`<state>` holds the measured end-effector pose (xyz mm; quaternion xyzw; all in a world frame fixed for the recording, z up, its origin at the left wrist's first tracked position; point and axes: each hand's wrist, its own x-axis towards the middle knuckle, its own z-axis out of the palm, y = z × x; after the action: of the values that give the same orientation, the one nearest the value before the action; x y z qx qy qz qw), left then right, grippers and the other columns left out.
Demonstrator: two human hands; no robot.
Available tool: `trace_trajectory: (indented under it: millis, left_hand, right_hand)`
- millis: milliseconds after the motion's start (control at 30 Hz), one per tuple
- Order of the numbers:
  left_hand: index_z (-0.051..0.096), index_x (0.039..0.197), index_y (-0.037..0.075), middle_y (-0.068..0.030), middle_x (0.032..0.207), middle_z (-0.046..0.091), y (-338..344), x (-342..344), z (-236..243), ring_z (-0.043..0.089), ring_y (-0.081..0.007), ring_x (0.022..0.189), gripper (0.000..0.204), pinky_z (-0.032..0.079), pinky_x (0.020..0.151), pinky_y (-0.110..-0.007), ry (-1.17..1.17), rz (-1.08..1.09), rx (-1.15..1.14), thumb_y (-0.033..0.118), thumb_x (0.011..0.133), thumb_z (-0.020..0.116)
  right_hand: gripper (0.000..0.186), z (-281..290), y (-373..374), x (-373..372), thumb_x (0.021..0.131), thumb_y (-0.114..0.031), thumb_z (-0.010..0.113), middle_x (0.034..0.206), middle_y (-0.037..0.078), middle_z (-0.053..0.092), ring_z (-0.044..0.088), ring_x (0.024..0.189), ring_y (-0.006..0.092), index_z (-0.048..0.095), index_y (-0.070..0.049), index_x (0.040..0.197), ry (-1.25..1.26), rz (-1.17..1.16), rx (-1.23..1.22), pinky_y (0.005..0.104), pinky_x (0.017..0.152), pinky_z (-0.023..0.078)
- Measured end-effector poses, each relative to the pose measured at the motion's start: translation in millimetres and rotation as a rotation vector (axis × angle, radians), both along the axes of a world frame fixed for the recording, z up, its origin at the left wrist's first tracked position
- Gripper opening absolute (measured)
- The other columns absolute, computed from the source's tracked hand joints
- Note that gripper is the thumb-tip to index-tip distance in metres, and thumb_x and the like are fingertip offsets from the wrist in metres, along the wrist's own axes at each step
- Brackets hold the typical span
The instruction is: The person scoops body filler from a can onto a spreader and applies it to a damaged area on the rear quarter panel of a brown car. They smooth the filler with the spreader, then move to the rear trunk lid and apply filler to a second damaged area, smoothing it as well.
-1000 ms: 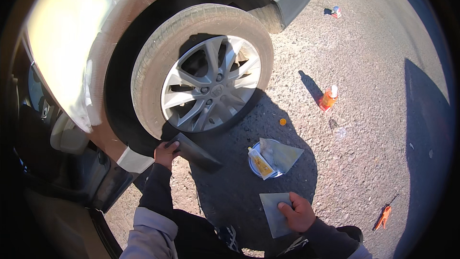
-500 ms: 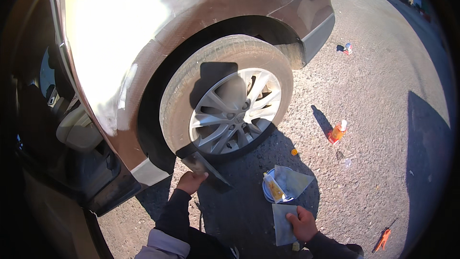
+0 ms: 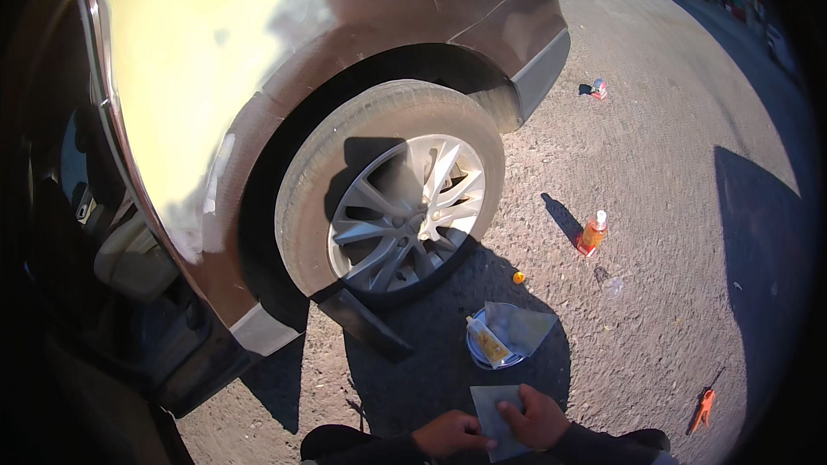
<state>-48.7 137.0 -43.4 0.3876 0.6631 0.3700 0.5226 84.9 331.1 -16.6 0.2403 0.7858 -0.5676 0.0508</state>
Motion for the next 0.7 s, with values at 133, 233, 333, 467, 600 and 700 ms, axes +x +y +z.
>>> trace_trajectory:
  millis: [133,233,333,467,600,700]
  left_hand:
    - [0.073,0.105,-0.001,-0.0078,0.089,0.073,-1.6,-6.1,-5.2,0.067,-0.0133,0.079,0.035,0.052,0.075,-0.029,-0.302,-0.029,-0.298,0.032,0.095,0.077]
    - [0.073,0.102,0.005,0.0004,0.089,0.071,-6.8,-12.8,-8.0,0.063,-0.0082,0.076,0.025,0.049,0.071,-0.023,-0.588,0.129,-0.391,0.029,0.095,0.078]
    - [0.074,0.095,0.006,0.0013,0.085,0.07,-14.0,-24.6,-7.6,0.062,-0.0079,0.073,0.021,0.049,0.068,-0.023,-0.678,0.235,-0.369,0.027,0.095,0.078]
    - [0.076,0.094,0.005,0.0002,0.085,0.072,-20.6,-46.2,-1.8,0.064,-0.0084,0.076,0.022,0.051,0.07,-0.025,-0.622,0.306,-0.211,0.027,0.095,0.078]
    - [0.078,0.096,0.004,-0.0062,0.09,0.076,-15.1,-56.4,3.5,0.07,-0.0148,0.082,0.031,0.055,0.076,-0.032,-0.02,0.01,-0.312,0.033,0.099,0.072]
    - [0.079,0.097,0.004,-0.0103,0.092,0.076,-2.9,-45.4,5.3,0.071,-0.0224,0.088,0.035,0.056,0.08,-0.037,0.367,-0.261,-0.421,0.036,0.1,0.065]
  right_hand:
    - [0.042,3.0,-0.5,8.6,0.099,-0.04,0.067,0.084,0.025,0.068,0.071,0.082,0.0434,0.059,0.001,0.097,-0.031,0.12,0.054,0.0479,0.069,0.054]
    - [0.044,0.9,0.4,12.7,0.1,-0.042,0.066,0.088,0.026,0.069,0.071,0.087,0.0435,0.059,0.001,0.098,-0.049,0.232,0.079,0.0486,0.072,0.054]
    - [0.044,-0.4,4.7,16.7,0.1,-0.044,0.064,0.092,0.027,0.069,0.071,0.09,0.043,0.059,0.0,0.1,-0.08,0.3,0.001,0.0481,0.075,0.054]
    - [0.044,1.8,15.7,22.6,0.1,-0.046,0.064,0.091,0.026,0.07,0.071,0.089,0.0425,0.06,-0.003,0.102,-0.024,0.426,-0.103,0.0472,0.074,0.055]
    - [0.042,3.4,21.1,24.9,0.1,-0.046,0.064,0.082,0.026,0.068,0.07,0.081,0.0455,0.059,-0.004,0.101,-0.083,0.394,0.081,0.0509,0.069,0.054]
    - [0.042,2.4,20.0,22.7,0.1,-0.045,0.063,0.077,0.026,0.067,0.068,0.077,0.0484,0.058,-0.004,0.099,-0.105,0.317,0.247,0.0549,0.065,0.053]
